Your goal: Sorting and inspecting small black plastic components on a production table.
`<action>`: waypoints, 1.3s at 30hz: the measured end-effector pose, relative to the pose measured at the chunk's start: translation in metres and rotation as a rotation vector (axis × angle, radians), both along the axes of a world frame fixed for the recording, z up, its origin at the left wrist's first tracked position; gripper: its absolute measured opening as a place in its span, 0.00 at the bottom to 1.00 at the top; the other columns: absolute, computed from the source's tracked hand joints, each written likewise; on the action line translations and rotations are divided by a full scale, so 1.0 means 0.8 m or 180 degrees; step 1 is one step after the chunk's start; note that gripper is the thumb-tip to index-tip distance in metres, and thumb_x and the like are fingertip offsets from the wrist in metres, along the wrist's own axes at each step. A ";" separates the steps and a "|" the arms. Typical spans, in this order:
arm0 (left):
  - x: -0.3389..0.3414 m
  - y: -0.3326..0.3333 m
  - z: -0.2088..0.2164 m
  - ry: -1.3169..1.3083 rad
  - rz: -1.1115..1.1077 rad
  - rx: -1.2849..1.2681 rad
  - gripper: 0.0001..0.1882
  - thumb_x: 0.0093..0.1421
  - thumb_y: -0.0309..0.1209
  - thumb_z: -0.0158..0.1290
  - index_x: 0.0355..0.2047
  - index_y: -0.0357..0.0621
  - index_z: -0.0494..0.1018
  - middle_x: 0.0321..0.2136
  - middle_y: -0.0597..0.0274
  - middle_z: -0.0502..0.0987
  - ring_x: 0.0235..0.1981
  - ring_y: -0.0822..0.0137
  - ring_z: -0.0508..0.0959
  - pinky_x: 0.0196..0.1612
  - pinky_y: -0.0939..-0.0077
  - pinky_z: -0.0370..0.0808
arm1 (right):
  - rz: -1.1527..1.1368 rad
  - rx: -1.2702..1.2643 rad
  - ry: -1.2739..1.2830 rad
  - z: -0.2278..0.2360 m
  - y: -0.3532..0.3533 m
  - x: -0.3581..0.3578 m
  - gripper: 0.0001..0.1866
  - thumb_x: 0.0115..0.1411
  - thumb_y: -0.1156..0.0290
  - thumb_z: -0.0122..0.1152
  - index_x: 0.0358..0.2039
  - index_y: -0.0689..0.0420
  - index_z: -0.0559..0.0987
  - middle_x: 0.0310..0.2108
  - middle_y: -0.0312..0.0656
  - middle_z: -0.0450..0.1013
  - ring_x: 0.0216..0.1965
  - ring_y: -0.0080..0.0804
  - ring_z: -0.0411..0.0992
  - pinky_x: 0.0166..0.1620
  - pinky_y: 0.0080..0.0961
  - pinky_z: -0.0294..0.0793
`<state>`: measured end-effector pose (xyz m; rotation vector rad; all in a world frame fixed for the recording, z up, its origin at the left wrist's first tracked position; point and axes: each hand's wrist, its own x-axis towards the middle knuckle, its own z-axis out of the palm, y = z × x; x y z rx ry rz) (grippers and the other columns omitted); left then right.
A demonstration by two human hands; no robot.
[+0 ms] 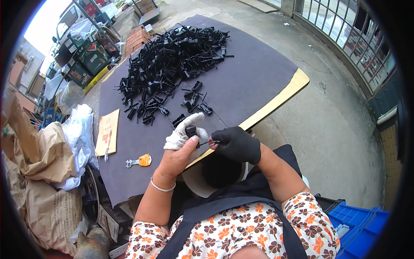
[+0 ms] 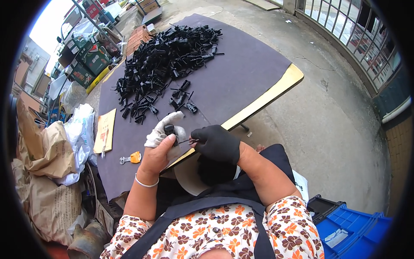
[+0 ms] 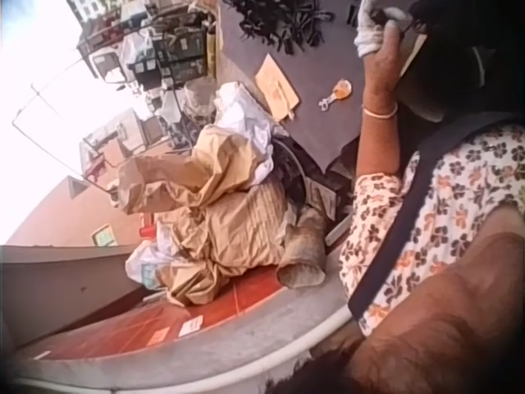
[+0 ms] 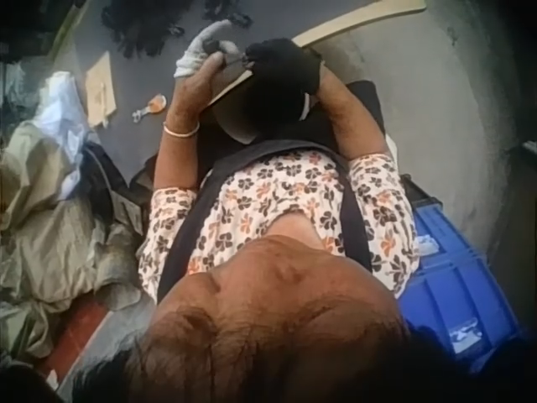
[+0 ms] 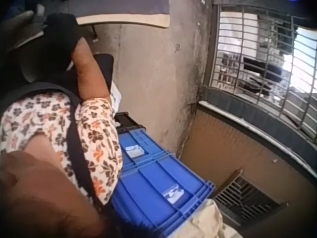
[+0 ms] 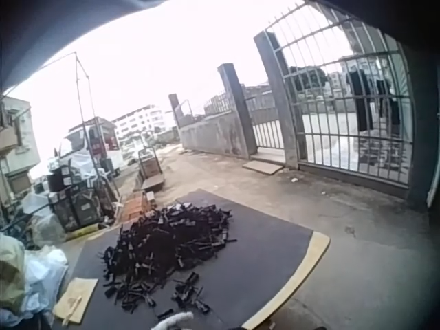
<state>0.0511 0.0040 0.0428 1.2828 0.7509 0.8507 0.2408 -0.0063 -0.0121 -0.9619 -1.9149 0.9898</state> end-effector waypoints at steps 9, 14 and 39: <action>0.019 -0.012 -0.008 0.0780 -0.0122 0.0139 0.18 0.60 0.23 0.40 0.51 0.38 0.61 0.37 0.67 0.71 0.27 0.84 0.65 0.29 0.91 0.64 | -0.0344 -0.0027 0.1009 -0.008 0.005 -0.004 0.06 0.51 0.76 0.62 0.29 0.63 0.77 0.24 0.40 0.75 0.27 0.22 0.71 0.32 0.19 0.70; 0.013 -0.004 -0.015 0.0875 0.0092 0.0242 0.15 0.58 0.21 0.42 0.46 0.40 0.63 0.26 0.71 0.70 0.21 0.84 0.63 0.25 0.89 0.63 | -0.0201 -0.0144 0.0691 0.011 0.004 -0.003 0.08 0.56 0.69 0.56 0.29 0.62 0.76 0.22 0.47 0.72 0.23 0.36 0.72 0.30 0.27 0.69; -0.020 -0.011 0.020 0.3065 -0.0305 0.2157 0.18 0.57 0.35 0.52 0.45 0.41 0.69 0.36 0.49 0.75 0.39 0.51 0.74 0.44 0.67 0.70 | -0.0101 -0.0796 0.0658 0.006 0.001 -0.001 0.15 0.60 0.63 0.50 0.29 0.64 0.74 0.19 0.46 0.68 0.22 0.27 0.64 0.30 0.27 0.66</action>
